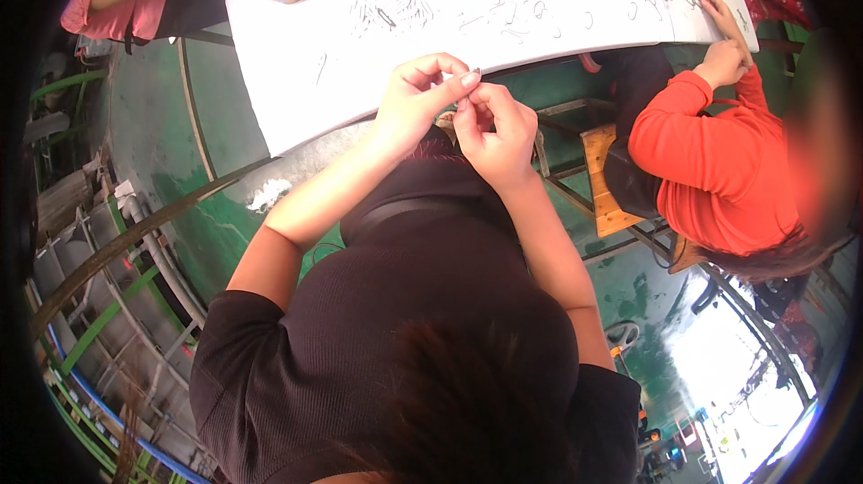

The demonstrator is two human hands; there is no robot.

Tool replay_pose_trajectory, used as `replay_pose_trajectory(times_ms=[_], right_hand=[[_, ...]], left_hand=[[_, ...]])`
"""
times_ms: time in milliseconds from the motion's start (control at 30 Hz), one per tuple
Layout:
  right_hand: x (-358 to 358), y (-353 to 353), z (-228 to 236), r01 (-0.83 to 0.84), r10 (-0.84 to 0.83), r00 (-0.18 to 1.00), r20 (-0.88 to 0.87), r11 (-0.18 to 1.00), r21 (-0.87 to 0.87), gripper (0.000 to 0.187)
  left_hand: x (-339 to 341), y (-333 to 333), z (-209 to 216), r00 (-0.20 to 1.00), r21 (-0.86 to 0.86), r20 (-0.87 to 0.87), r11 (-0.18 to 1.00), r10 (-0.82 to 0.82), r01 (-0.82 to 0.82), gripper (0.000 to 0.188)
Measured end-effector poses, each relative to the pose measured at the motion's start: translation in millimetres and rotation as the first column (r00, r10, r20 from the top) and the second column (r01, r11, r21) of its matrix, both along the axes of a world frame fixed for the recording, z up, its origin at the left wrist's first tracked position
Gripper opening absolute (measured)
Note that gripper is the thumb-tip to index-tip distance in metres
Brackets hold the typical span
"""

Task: The person sits at a white table and repeatedly picks up small metal wire pieces, bending and twisting them by hand. They occasionally drop the finished pieces onto a hanging metal chain. Other people are visible working at the same table.

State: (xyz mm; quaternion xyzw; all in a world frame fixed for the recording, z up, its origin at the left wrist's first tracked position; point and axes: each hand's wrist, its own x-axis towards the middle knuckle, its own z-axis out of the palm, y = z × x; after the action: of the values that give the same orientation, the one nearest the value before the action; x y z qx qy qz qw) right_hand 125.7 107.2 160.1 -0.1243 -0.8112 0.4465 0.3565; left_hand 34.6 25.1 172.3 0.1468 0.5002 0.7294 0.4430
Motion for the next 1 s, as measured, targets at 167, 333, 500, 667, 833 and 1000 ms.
replay_pose_trajectory(times_ms=[167,333,500,667,833,1000], right_hand=[[3.0,5.8,-7.5,-0.089,0.077,0.995,-0.055,0.958,-0.271,0.005],[-31.2,79.5,-18.5,0.028,0.007,0.934,0.358,0.995,-0.093,0.018],[-86.3,107.8,-69.0,-0.282,-0.048,0.827,0.561,0.827,0.486,0.014],[-107.6,96.5,-88.2,-0.376,-0.163,0.779,0.605,0.651,0.659,0.009],[-113.0,101.0,-86.2,-0.478,-0.129,0.702,0.700,0.644,0.597,0.010],[-113.7,98.3,-55.6,-0.550,-0.124,0.410,0.903,0.757,0.354,0.012]], left_hand=[[2.9,-5.9,1.0,0.757,0.188,-0.601,0.966,0.257,-0.179,0.010],[4.3,-15.8,11.3,0.581,0.274,-0.757,0.952,0.300,-0.135,0.011],[8.6,-14.1,7.8,0.674,0.243,-0.674,0.952,0.302,-0.183,0.011],[10.2,-24.2,6.3,0.685,0.230,-0.668,0.956,0.290,-0.180,0.009],[9.0,-25.7,-5.2,0.746,0.231,-0.558,0.932,0.363,-0.281,0.009],[5.5,-27.7,-7.1,0.838,0.193,-0.409,0.932,0.362,-0.308,0.009]])
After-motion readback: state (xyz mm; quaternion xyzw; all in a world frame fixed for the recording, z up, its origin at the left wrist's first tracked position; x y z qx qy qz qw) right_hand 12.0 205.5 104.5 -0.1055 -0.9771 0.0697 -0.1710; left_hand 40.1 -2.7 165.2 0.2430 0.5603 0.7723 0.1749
